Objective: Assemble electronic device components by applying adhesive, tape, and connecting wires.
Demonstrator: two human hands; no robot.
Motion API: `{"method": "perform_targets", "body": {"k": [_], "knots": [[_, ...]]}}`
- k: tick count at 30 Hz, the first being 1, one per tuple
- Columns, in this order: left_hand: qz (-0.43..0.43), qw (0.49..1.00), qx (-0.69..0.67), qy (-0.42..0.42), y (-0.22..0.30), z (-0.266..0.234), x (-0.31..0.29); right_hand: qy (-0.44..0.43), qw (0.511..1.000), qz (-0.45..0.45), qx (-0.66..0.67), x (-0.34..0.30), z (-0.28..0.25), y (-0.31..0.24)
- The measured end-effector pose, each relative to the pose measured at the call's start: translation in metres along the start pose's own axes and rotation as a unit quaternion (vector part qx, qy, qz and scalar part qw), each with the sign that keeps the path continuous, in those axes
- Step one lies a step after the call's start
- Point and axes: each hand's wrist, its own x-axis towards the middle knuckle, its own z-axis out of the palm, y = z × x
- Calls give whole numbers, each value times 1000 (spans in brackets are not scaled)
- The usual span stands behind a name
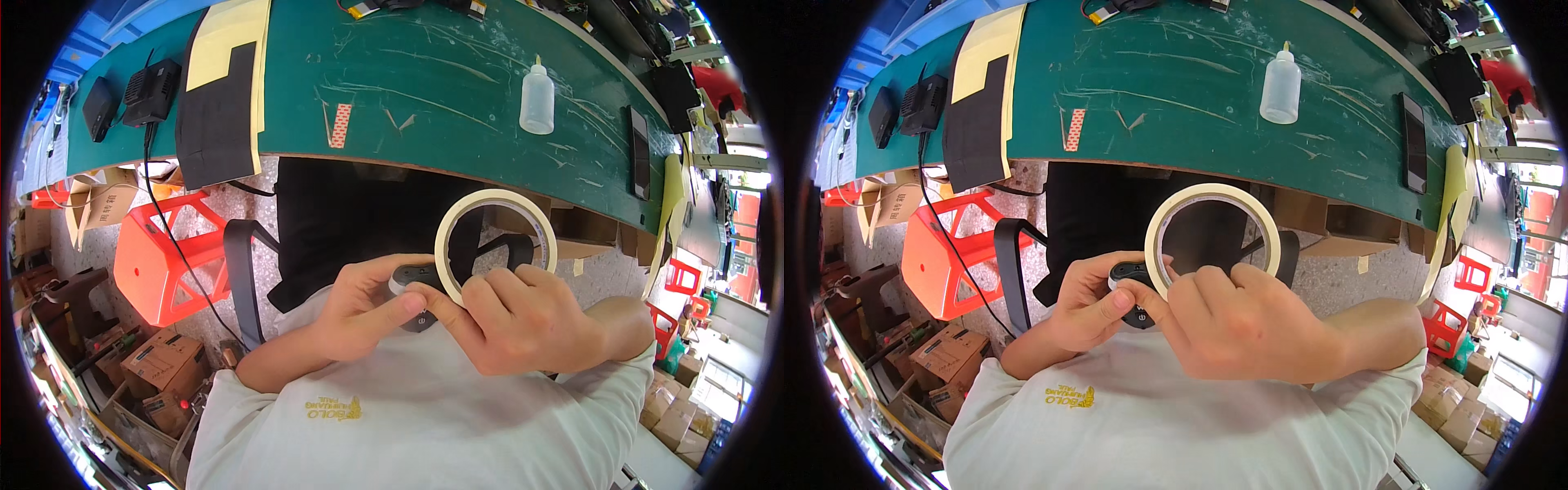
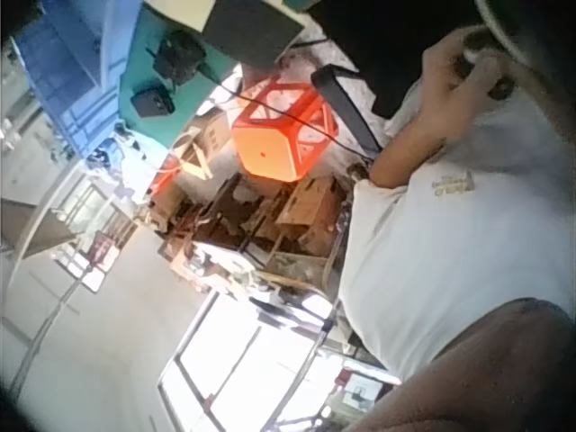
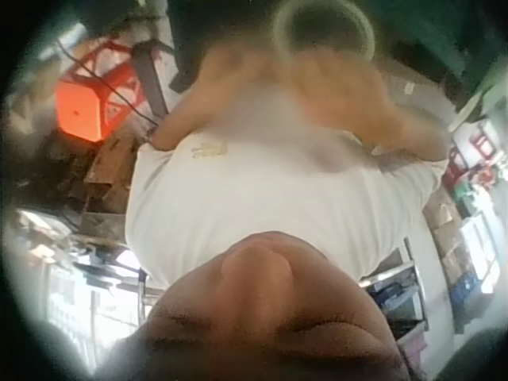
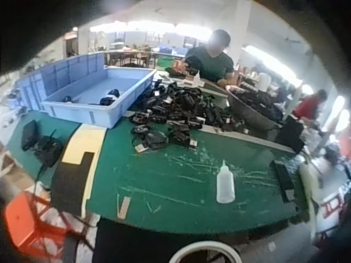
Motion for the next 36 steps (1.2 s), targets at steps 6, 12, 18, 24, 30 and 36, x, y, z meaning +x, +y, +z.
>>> {"method": "perform_targets", "body": {"k": [6,12,18,24,30,36], "knots": [[7,1000,-7,8,0,-1,-5,-9,1000,-13,11,-3,-6,1],[22,999,-26,19,-4,3,-4,11,999,-33,12,-4,-7,1],[63,997,-43,30,-8,-4,-1,42,998,-40,7,-3,-4,1],[67,996,-42,29,6,-1,-6,45,998,-39,32,-5,-13,-1],[18,966,-243,-86,13,0,-9,85,992,-65,65,0,-17,-1],[-32,949,-278,-145,-4,-2,1,102,988,-52,104,1,-5,-5]]}}
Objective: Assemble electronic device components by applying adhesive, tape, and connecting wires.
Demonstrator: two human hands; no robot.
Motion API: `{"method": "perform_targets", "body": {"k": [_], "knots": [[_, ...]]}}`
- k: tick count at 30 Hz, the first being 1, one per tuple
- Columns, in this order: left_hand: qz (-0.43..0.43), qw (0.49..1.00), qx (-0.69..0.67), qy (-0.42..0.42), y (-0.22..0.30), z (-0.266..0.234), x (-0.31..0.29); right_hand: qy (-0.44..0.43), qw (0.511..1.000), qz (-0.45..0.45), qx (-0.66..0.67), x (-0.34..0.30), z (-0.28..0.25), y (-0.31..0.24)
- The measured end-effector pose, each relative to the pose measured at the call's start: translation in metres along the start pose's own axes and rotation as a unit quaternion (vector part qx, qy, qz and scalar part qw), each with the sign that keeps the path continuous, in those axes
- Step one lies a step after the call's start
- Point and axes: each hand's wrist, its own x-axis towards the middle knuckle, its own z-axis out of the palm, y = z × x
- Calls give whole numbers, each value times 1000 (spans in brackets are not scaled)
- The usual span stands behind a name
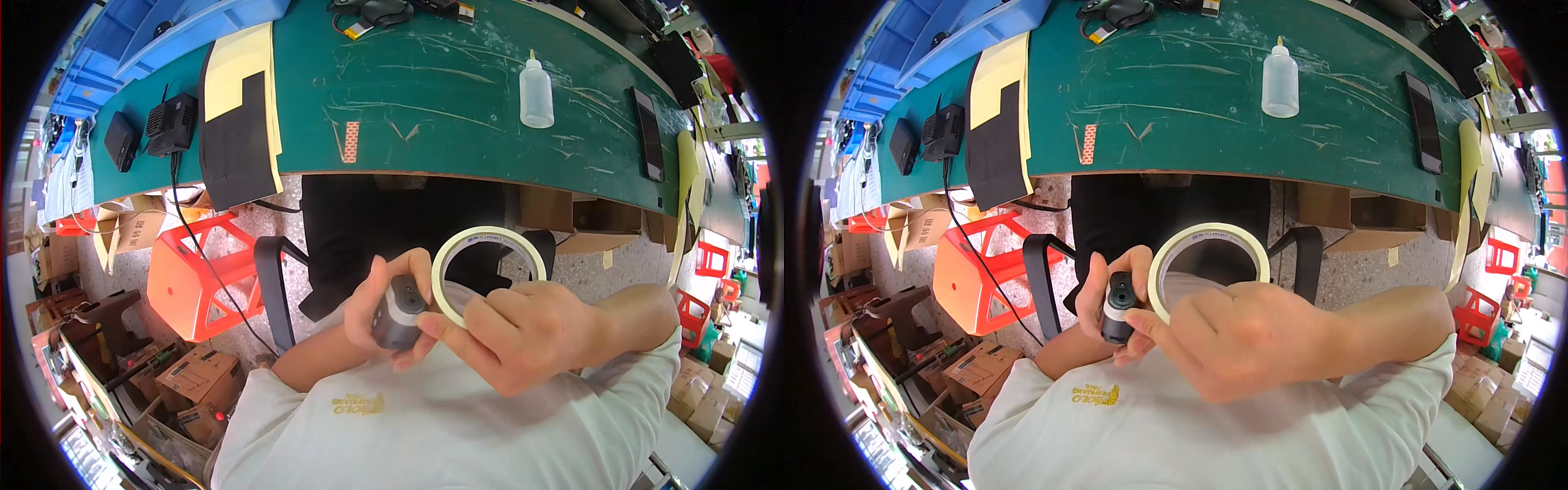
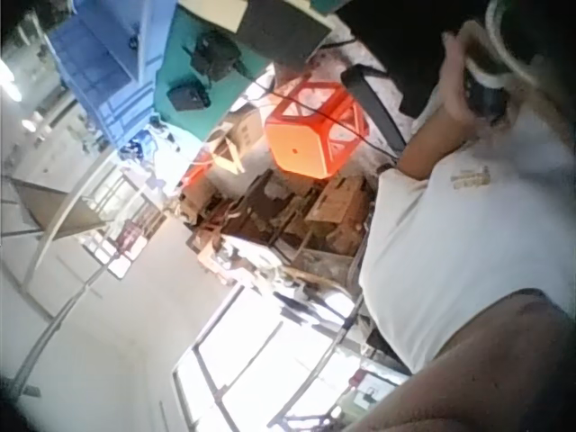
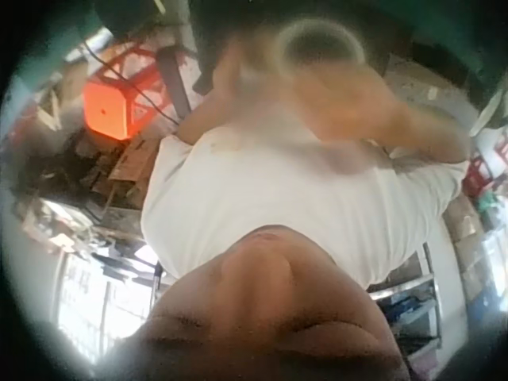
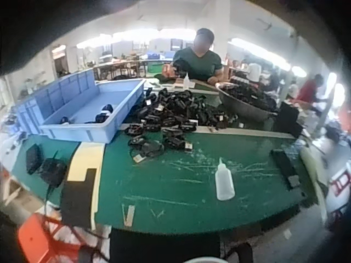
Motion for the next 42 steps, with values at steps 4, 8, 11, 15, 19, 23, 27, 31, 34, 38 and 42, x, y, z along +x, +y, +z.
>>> {"method": "perform_targets", "body": {"k": [4,8,11,15,19,23,27,31,34,38,42], "knots": [[-12,996,56,71,-1,2,3,-8,1000,2,-5,-1,2,6],[102,947,257,163,-13,-11,13,-24,999,5,-33,-10,12,5],[148,935,245,207,-14,-5,13,-30,999,31,-6,-10,12,2],[12,980,163,118,-3,4,6,-26,999,25,-2,-11,9,0],[-38,994,41,94,-1,8,2,-5,1000,11,-24,-9,9,0],[-38,997,15,63,-1,7,-3,1,1000,2,-27,-7,7,-1],[-89,993,-2,79,8,19,-2,-26,999,2,-24,-7,6,-5],[-96,992,-31,70,3,10,-4,15,998,49,-28,-1,18,-12],[39,994,70,71,-4,2,3,-34,999,14,-40,-4,16,-10],[40,980,162,111,4,-12,-4,-31,996,53,-71,-7,24,-2],[21,926,356,124,2,-13,-9,-56,994,58,-72,-13,30,-1]]}}
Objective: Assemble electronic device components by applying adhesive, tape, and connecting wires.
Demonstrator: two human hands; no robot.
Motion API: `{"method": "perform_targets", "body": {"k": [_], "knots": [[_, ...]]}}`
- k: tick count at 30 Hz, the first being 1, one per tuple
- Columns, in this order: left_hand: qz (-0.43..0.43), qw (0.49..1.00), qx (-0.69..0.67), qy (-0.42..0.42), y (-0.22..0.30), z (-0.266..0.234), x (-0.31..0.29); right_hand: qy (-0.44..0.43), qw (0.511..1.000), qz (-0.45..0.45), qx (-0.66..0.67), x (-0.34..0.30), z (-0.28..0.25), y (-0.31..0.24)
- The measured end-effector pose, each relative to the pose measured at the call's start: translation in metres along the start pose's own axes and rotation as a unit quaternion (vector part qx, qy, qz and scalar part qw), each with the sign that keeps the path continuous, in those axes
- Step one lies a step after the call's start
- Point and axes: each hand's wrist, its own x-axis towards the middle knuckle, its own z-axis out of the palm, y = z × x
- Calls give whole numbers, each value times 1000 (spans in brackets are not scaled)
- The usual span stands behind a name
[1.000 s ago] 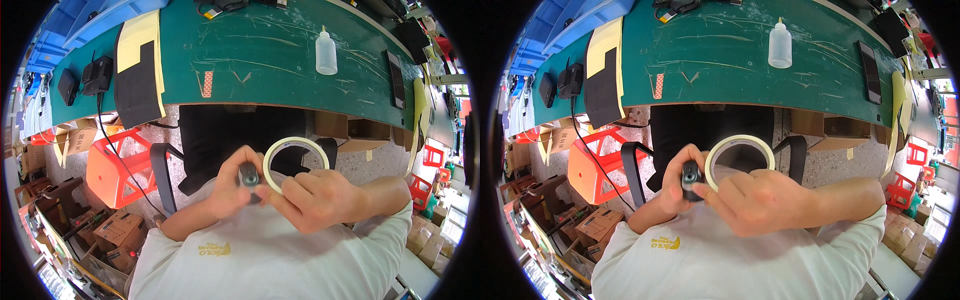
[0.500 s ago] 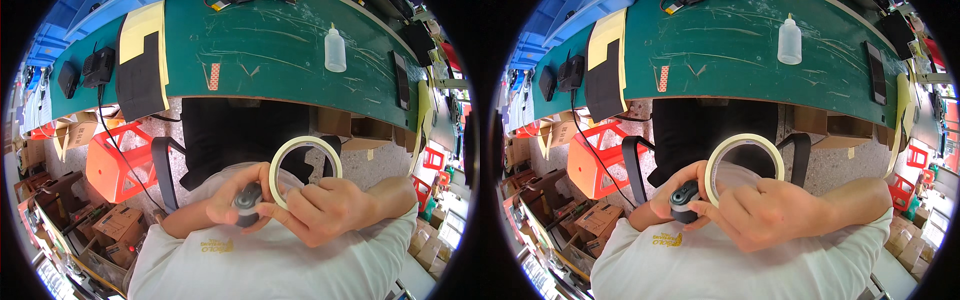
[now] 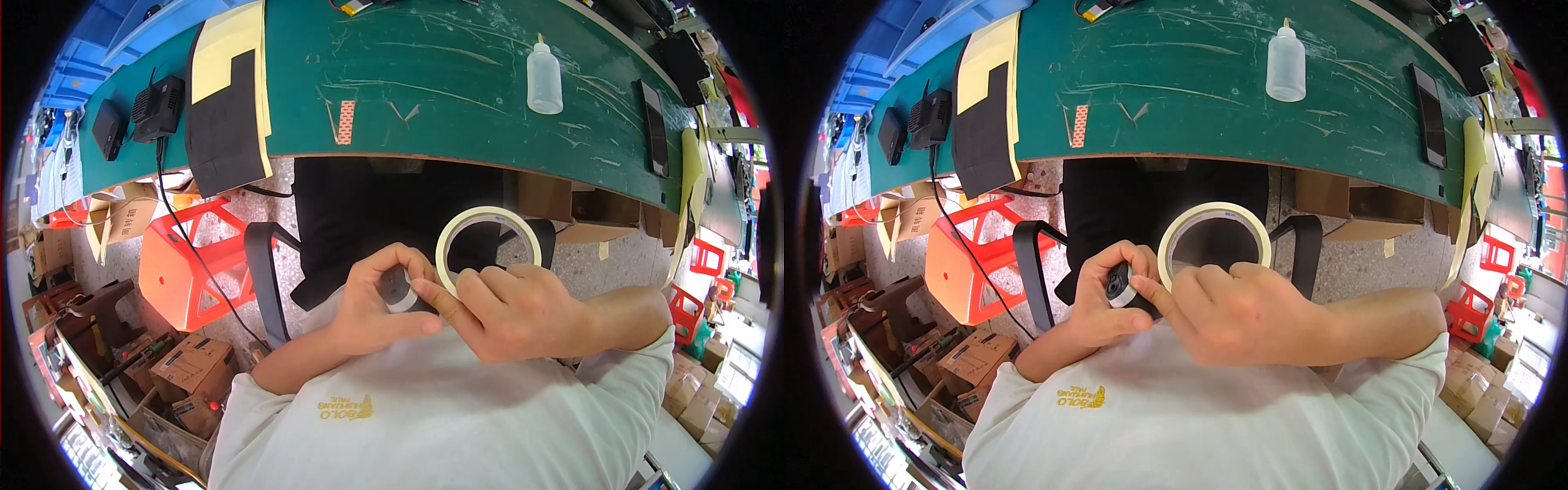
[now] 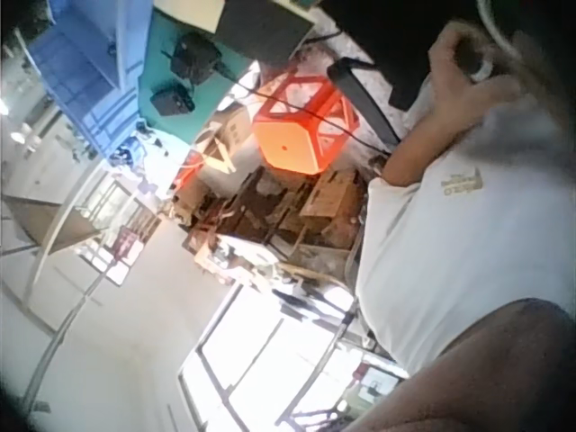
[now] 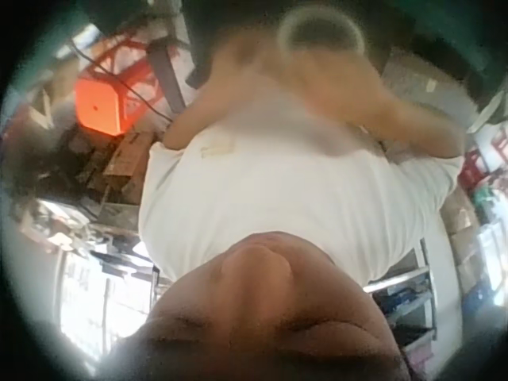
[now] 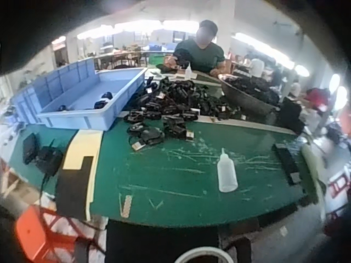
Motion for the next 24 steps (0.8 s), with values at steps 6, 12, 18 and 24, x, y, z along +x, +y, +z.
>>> {"method": "perform_targets", "body": {"k": [6,12,18,24], "knots": [[-64,976,-198,-60,16,9,1,28,998,-17,60,-1,-4,0],[-43,989,-130,54,-5,10,0,23,1000,-5,20,-4,7,3],[-51,985,-131,96,-9,10,-7,-1,1000,-2,28,-8,19,0],[-67,995,-2,-79,-17,-3,-26,9,994,-22,108,-19,24,-17]]}}
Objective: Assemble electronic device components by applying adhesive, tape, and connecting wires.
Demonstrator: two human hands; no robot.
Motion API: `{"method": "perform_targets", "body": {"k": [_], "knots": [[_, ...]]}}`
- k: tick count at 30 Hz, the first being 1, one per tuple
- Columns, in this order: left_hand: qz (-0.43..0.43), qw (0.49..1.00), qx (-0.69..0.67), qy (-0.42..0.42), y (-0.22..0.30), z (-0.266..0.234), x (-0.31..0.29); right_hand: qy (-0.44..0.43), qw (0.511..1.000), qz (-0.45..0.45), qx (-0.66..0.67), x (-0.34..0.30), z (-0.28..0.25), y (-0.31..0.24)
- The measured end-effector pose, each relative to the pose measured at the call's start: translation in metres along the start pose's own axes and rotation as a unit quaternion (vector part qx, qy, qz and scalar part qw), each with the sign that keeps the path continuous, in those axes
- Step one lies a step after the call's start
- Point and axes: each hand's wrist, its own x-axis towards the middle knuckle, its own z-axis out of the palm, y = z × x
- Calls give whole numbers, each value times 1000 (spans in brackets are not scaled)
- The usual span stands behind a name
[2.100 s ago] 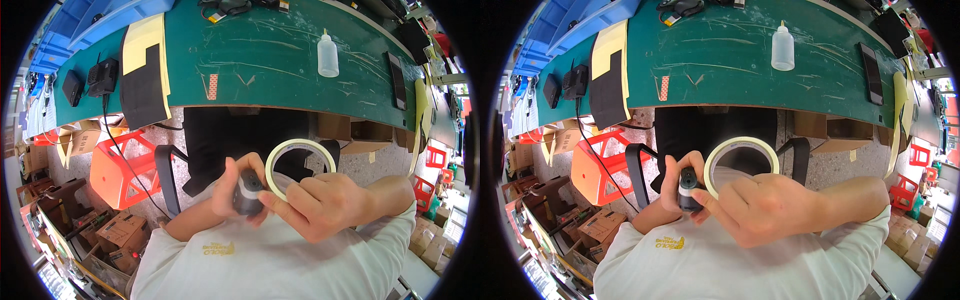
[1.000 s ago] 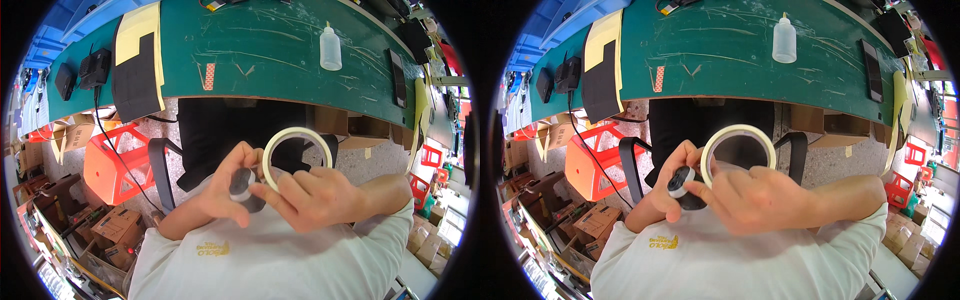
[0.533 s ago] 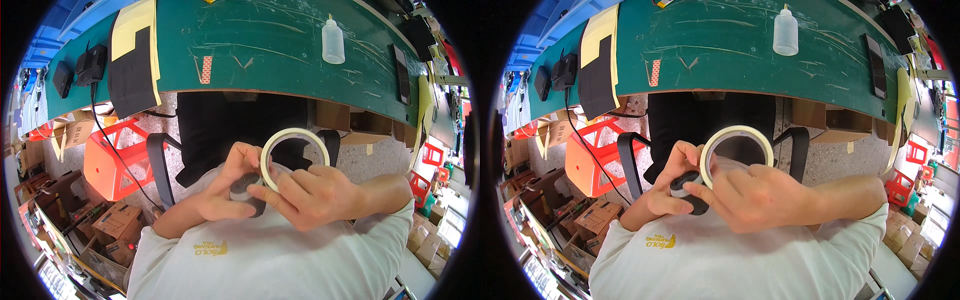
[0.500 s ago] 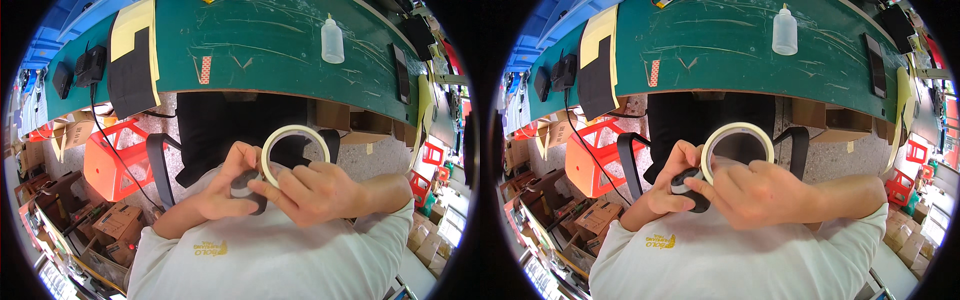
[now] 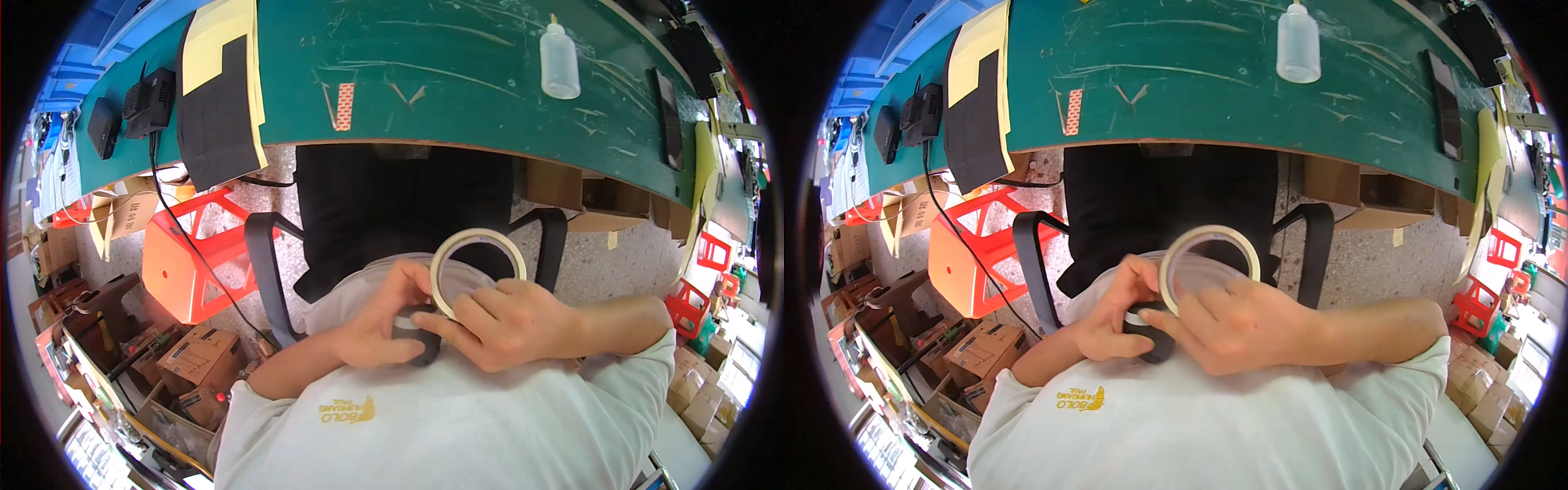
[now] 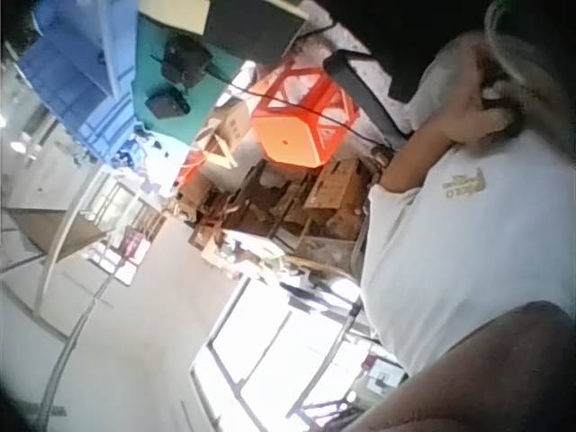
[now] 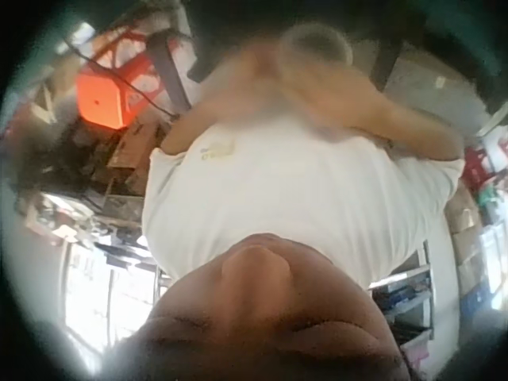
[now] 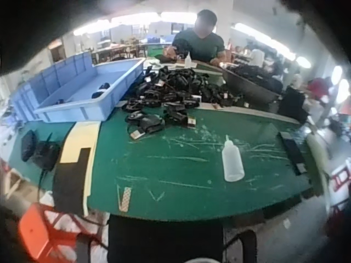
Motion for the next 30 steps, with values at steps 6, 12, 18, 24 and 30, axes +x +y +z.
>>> {"method": "perform_targets", "body": {"k": [6,12,18,24,30], "knots": [[-40,996,76,15,1,3,-28,-34,996,42,68,-17,21,-28],[-86,995,6,48,21,8,-40,-23,996,54,67,-14,17,-38],[-117,990,35,75,22,8,-45,14,995,28,93,-21,17,-42],[11,990,50,128,9,11,-48,22,995,-8,93,-17,14,-39],[-63,989,30,131,14,12,-47,25,997,-16,75,-17,10,-41]]}}
